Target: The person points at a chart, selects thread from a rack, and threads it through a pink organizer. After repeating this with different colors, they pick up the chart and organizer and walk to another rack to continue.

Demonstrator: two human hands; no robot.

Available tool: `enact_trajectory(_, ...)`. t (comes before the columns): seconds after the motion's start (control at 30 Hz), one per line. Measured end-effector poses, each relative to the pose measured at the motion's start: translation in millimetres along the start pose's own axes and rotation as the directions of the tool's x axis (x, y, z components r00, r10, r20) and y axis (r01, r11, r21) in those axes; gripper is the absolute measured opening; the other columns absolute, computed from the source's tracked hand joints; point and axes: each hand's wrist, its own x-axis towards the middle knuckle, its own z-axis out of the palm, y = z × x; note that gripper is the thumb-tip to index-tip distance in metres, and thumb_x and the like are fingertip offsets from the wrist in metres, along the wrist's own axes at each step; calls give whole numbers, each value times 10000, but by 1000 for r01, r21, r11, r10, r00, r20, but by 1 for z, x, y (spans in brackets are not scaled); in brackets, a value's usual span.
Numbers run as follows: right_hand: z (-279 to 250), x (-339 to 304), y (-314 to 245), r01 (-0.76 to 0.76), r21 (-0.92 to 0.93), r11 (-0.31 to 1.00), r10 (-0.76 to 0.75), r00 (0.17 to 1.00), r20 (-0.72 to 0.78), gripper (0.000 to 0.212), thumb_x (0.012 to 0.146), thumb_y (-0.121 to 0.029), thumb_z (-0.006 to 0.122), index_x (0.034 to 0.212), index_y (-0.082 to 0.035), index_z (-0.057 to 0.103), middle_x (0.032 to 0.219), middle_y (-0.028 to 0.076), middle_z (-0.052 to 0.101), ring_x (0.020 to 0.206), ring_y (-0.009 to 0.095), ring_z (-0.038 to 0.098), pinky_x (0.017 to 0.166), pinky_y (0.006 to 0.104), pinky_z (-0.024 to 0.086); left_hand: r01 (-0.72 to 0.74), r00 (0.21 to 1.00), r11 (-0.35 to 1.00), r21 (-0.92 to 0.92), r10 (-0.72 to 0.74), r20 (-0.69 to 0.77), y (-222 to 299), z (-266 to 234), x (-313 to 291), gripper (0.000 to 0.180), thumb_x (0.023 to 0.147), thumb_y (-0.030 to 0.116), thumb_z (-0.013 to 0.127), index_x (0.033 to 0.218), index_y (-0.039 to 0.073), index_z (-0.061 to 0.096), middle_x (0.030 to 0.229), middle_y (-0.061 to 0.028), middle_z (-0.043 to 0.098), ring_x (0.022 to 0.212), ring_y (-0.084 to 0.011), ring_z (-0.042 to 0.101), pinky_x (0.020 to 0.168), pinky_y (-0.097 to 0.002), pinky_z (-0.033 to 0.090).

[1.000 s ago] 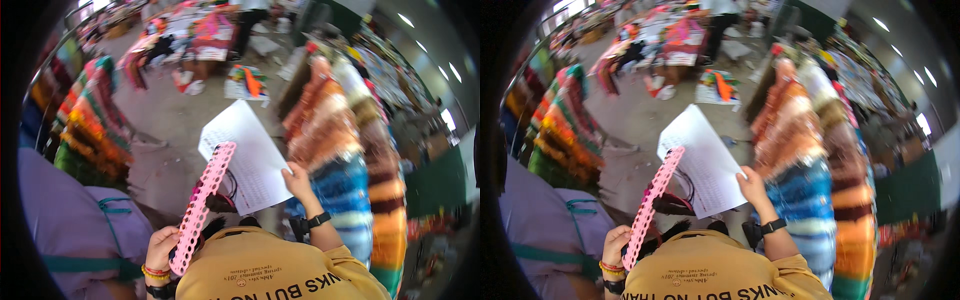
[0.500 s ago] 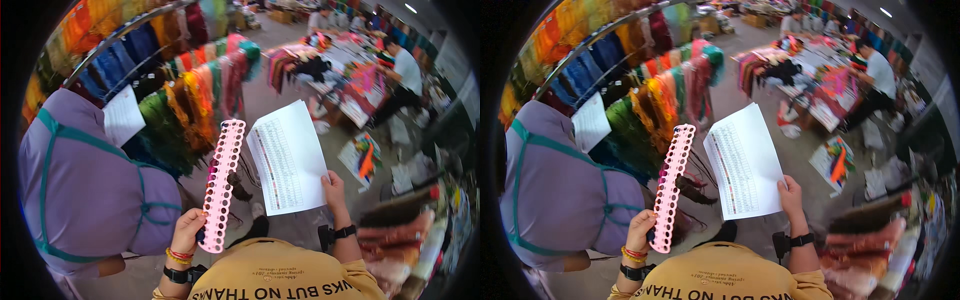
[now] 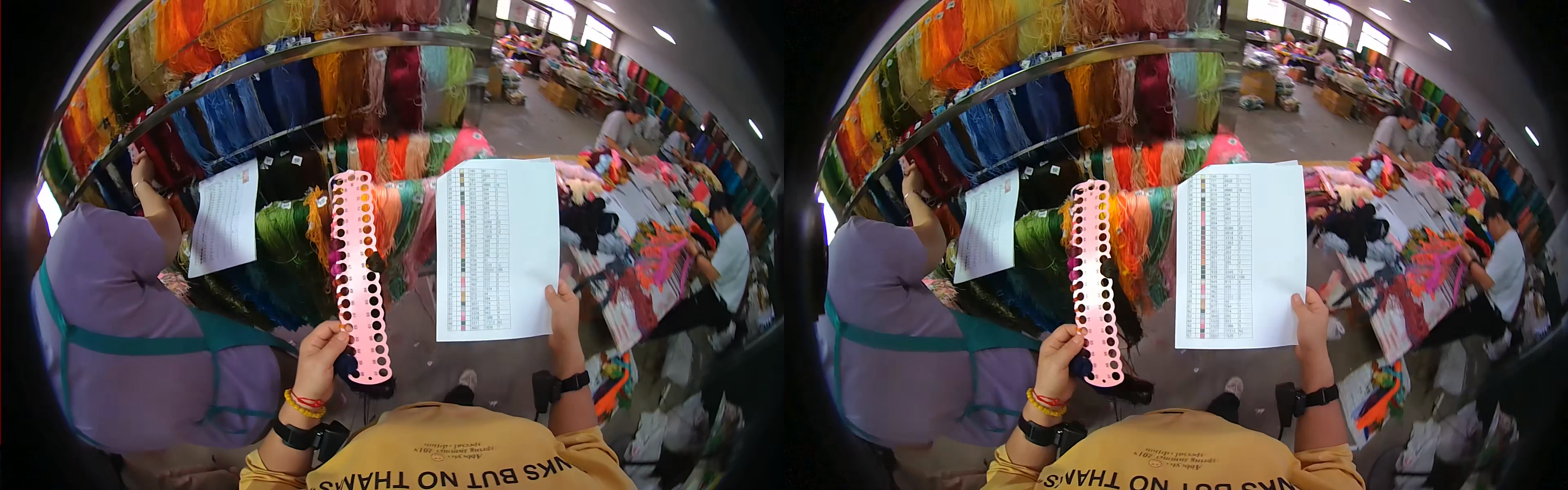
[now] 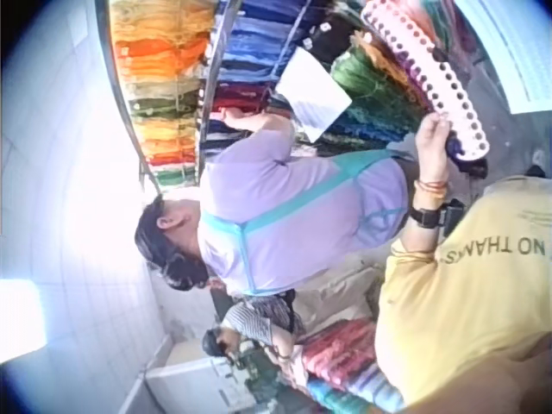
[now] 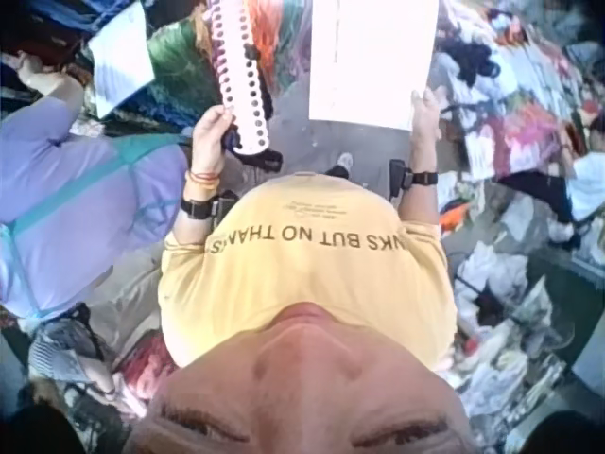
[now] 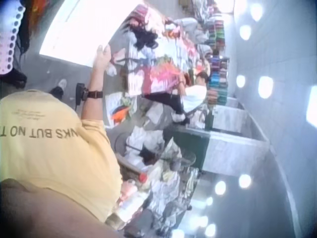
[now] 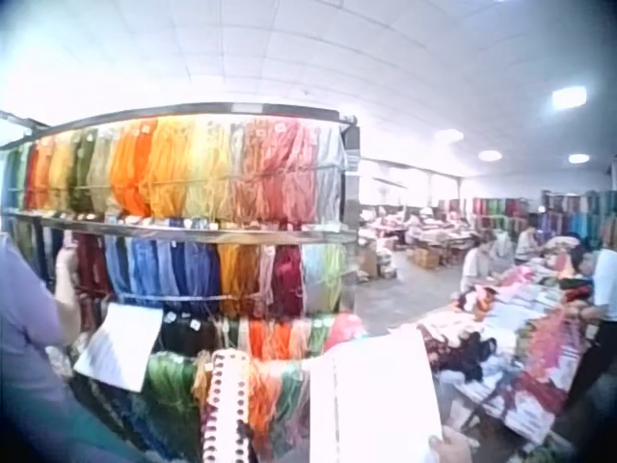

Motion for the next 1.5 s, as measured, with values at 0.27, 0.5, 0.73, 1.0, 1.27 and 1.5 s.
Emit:
enact_trajectory(0.27,20,169,-4,-102,4,995,100,976,195,178,852,-67,432,978,21,520,889,57,584,753,105,545,673,236,424,-129,976,990,54,137,-169,-4,70,82,107,814,69,522,877,-6,566,804,1,565,752,-62,499,704,-186,380)
enact_trajectory(0.5,41,251,4,-67,-182,981,120,945,303,208,826,-57,475,1005,45,501,889,74,586,770,120,552,694,235,422,-62,963,998,24,66,-262,-29,116,175,79,805,83,524,806,21,573,739,12,551,667,-60,502,613,-181,390)
enact_trajectory(0.73,43,252,11,79,-303,950,34,936,351,445,784,-35,519,1188,40,347,857,122,609,770,150,582,694,253,438,52,945,999,5,-48,-323,-58,110,223,98,805,103,526,753,31,566,693,20,544,608,-56,490,563,-185,386)
enact_trajectory(1.0,52,254,-8,261,-611,747,-55,941,334,368,780,-56,507,1141,-24,443,516,57,502,509,121,496,504,286,383,11,962,993,114,21,-272,-44,90,252,77,780,73,522,736,28,565,661,12,550,587,-62,497,545,-183,391)
enact_trajectory(1.27,80,245,-22,315,-891,328,-104,949,297,360,780,-179,514,1118,-62,471,599,132,544,576,283,555,576,378,425,69,988,989,131,-49,-146,-55,72,256,132,795,116,532,773,3,595,695,3,570,636,-65,509,583,-186,397)
enact_trajectory(1.5,97,240,-45,324,-909,261,-142,945,296,328,776,-212,532,1061,-54,497,900,186,578,834,327,561,721,380,433,-102,992,982,160,112,-57,-44,87,254,192,780,154,549,803,-29,603,694,-33,591,650,-91,523,612,-223,413)
